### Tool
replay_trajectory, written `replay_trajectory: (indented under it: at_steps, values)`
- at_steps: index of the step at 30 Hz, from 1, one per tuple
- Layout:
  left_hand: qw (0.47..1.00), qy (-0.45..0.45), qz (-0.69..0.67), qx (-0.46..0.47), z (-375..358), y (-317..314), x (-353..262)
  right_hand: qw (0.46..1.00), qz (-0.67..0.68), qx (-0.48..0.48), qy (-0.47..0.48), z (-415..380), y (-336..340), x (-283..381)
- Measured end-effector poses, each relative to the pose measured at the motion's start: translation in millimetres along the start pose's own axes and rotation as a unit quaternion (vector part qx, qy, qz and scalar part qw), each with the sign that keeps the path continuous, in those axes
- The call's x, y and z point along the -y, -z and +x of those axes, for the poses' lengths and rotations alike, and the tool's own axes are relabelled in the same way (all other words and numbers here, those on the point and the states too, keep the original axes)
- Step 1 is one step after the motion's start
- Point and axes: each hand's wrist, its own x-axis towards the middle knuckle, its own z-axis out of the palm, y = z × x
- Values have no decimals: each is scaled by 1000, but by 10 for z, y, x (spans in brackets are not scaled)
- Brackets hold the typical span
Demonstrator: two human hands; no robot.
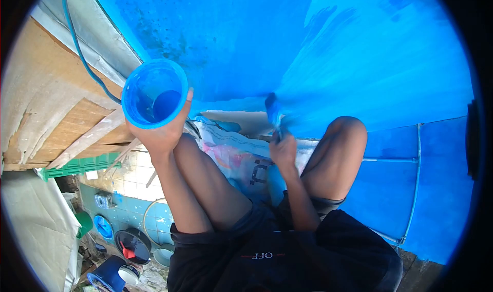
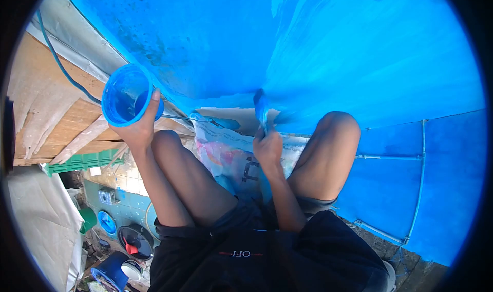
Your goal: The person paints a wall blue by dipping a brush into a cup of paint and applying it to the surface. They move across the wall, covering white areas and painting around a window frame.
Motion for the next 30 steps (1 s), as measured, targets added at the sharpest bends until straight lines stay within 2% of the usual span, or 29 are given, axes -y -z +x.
replay_trajectory:
  at_steps: [3, 5, 7, 8, 10, 11, 13, 15, 17, 19, 20, 23, 25, 27, 29, 30]
  values:
    - [1000, -5, 9, 0, -25, 0, -28, 998, -12, -37, 44, 87, 1037, 790]
    - [1000, -1, 10, 2, -15, 3, -56, 981, -70, -138, 117, -66, 1555, 1227]
    - [1000, 2, 3, 9, -17, 1, -61, 962, 64, -245, 100, -68, 1754, 1299]
    - [1000, 4, 1, 9, -25, -8, -52, 962, 61, -245, 100, -59, 1833, 1405]
    - [1000, -3, -10, 1, -18, -29, -43, 926, 121, -333, 129, 7, 1911, 1620]
    - [1000, -3, -12, 0, -21, -35, -47, 926, 120, -335, 131, 41, 1859, 1621]
    - [1000, 4, -12, 10, -24, -27, -63, 968, -5, -229, 104, 101, 1621, 1497]
    - [1000, 1, -16, 8, -27, -28, -61, 975, -11, -200, 92, 165, 1128, 1151]
    - [1000, 1, -19, 3, -22, -24, -70, 969, 33, -193, 151, 152, 636, 640]
    - [999, 30, -32, 1, -33, -23, -89, 992, 17, -96, 76, 18, 382, 371]
    - [999, 30, -34, -1, -41, -24, -93, 992, 16, -97, 78, -22, 350, 280]
    - [999, 28, -39, -2, -50, -9, -85, 994, -13, -48, 101, -59, 406, 230]
    - [999, 22, -27, -3, -46, 1, -88, 998, 9, -29, 58, -51, 762, 554]
    - [1000, 13, -24, -4, -29, 7, -68, 991, 64, -73, 96, -39, 1221, 968]
    - [1000, 12, -19, 2, -56, -11, -72, 983, -23, -145, 112, 4, 1672, 1321]
    - [1000, 5, -15, -2, -47, -22, -79, 967, 93, -197, 132, 28, 1783, 1520]
